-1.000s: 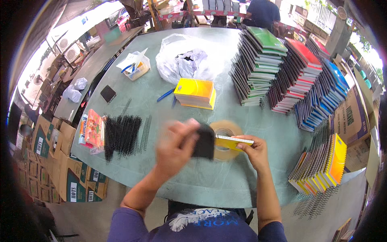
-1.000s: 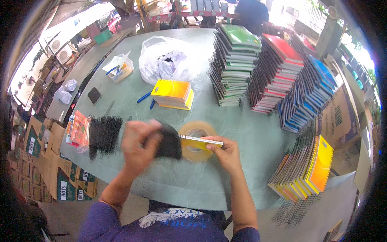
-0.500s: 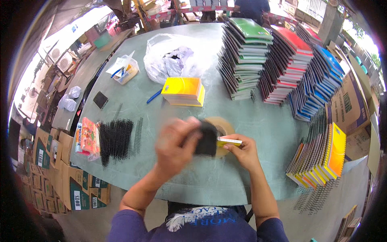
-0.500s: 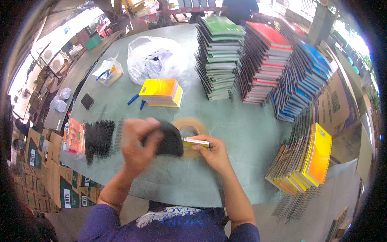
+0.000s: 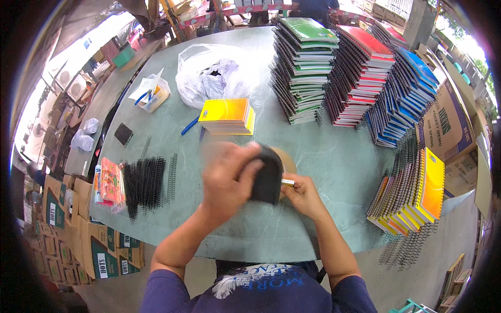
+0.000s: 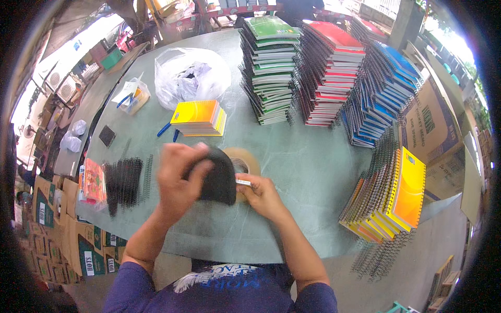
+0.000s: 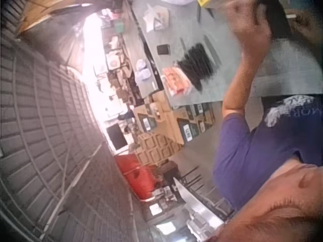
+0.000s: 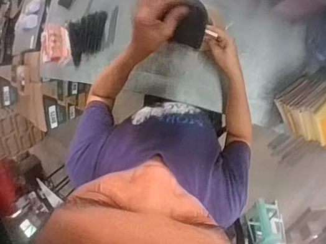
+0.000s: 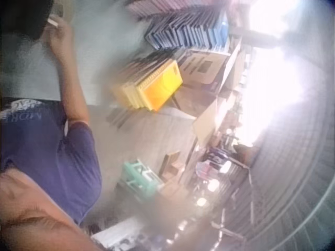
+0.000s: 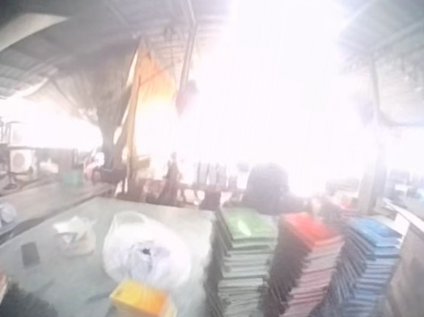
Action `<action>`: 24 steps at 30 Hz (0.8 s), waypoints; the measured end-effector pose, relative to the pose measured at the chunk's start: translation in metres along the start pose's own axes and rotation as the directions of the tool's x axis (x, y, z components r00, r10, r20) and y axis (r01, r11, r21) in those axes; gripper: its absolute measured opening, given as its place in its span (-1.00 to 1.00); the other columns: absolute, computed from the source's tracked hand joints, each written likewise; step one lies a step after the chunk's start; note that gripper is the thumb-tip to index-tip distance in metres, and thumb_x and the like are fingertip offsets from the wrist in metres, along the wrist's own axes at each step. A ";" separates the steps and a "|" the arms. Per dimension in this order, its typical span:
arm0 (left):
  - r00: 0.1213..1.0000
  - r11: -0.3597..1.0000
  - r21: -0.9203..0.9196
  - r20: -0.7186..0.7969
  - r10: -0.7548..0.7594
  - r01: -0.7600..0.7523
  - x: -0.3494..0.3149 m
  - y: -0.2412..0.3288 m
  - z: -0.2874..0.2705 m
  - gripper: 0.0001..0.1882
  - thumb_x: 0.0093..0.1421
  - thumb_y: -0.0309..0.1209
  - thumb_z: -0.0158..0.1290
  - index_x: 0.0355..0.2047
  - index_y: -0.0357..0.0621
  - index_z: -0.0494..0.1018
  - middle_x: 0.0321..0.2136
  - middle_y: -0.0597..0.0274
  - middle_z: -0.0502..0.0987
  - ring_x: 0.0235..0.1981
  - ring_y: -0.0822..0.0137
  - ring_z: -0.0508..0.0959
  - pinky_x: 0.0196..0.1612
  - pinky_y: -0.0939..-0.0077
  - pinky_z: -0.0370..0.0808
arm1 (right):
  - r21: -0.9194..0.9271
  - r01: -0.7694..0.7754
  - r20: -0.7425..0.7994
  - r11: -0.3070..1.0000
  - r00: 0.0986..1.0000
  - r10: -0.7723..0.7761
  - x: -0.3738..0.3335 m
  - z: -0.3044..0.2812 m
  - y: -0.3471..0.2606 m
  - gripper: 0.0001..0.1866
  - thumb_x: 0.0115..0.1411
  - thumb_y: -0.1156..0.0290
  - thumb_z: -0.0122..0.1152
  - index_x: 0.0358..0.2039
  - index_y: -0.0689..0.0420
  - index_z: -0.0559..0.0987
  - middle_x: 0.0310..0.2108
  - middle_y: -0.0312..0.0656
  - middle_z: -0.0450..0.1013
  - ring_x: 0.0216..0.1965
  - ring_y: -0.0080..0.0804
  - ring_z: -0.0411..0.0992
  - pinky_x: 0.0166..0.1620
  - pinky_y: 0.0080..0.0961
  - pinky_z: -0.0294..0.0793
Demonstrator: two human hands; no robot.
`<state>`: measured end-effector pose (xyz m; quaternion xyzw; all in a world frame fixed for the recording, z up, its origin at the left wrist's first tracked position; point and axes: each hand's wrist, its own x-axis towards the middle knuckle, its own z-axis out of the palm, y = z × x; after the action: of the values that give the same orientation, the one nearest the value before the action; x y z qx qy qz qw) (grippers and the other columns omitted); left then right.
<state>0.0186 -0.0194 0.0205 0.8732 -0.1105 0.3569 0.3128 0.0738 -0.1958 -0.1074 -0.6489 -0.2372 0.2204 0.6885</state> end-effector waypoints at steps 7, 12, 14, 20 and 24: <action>0.851 0.995 -0.079 0.517 0.092 -0.059 -0.099 -0.003 0.030 -0.73 0.00 -0.34 0.15 -0.24 -0.07 0.48 -0.33 0.15 0.41 -0.34 0.14 0.46 -0.28 0.31 0.42 | 0.118 0.203 -0.018 0.972 0.979 -0.202 0.006 0.011 -0.031 -0.72 0.11 0.60 0.13 -0.12 0.20 0.53 -0.12 -0.20 0.49 -0.03 -0.49 0.38 0.04 -0.58 0.31; 0.939 0.920 0.247 0.238 0.247 -0.304 -0.022 0.001 0.006 -0.73 0.03 -0.29 0.13 -0.26 -0.10 0.47 -0.25 0.14 0.44 -0.22 0.18 0.44 -0.21 0.34 0.35 | 0.231 0.294 -0.031 0.927 0.955 -0.295 0.002 0.006 -0.042 -0.74 0.10 0.57 0.17 -0.15 0.22 0.54 -0.09 -0.12 0.47 0.02 -0.44 0.36 0.04 -0.59 0.33; 0.902 0.951 0.217 0.415 0.114 -0.220 -0.022 -0.017 0.008 -0.74 0.03 -0.33 0.13 -0.27 -0.13 0.47 -0.23 0.11 0.44 -0.17 0.16 0.43 -0.17 0.31 0.34 | 0.352 0.209 -0.132 0.912 0.976 -0.173 -0.003 0.015 -0.054 -0.75 0.12 0.55 0.16 -0.15 0.22 0.54 -0.13 -0.13 0.50 -0.02 -0.48 0.39 0.02 -0.58 0.36; 0.877 0.994 0.074 0.479 0.031 -0.075 -0.009 -0.013 0.020 -0.72 0.05 -0.34 0.11 -0.23 -0.14 0.43 -0.27 0.10 0.46 -0.20 0.12 0.44 -0.17 0.26 0.33 | -0.243 0.106 -0.156 0.964 0.977 -0.147 -0.011 -0.002 -0.024 -0.75 0.10 0.49 0.20 -0.18 0.21 0.57 -0.34 -0.20 0.57 -0.33 -0.58 0.47 -0.20 -0.58 0.42; 0.827 0.996 -0.050 0.555 0.089 -0.074 -0.008 -0.019 0.026 -0.73 0.03 -0.34 0.13 -0.26 -0.15 0.44 -0.34 0.11 0.47 -0.23 0.09 0.46 -0.16 0.24 0.34 | -0.330 0.071 -0.199 0.941 0.970 -0.143 -0.015 0.001 -0.029 -0.76 0.10 0.46 0.20 -0.19 0.17 0.58 -0.44 -0.16 0.56 -0.47 -0.64 0.41 -0.37 -0.60 0.38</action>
<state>0.0349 -0.0215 -0.0083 0.9296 -0.2386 0.0991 0.2630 0.0612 -0.2059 -0.0791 -0.7587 -0.2273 0.0680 0.6067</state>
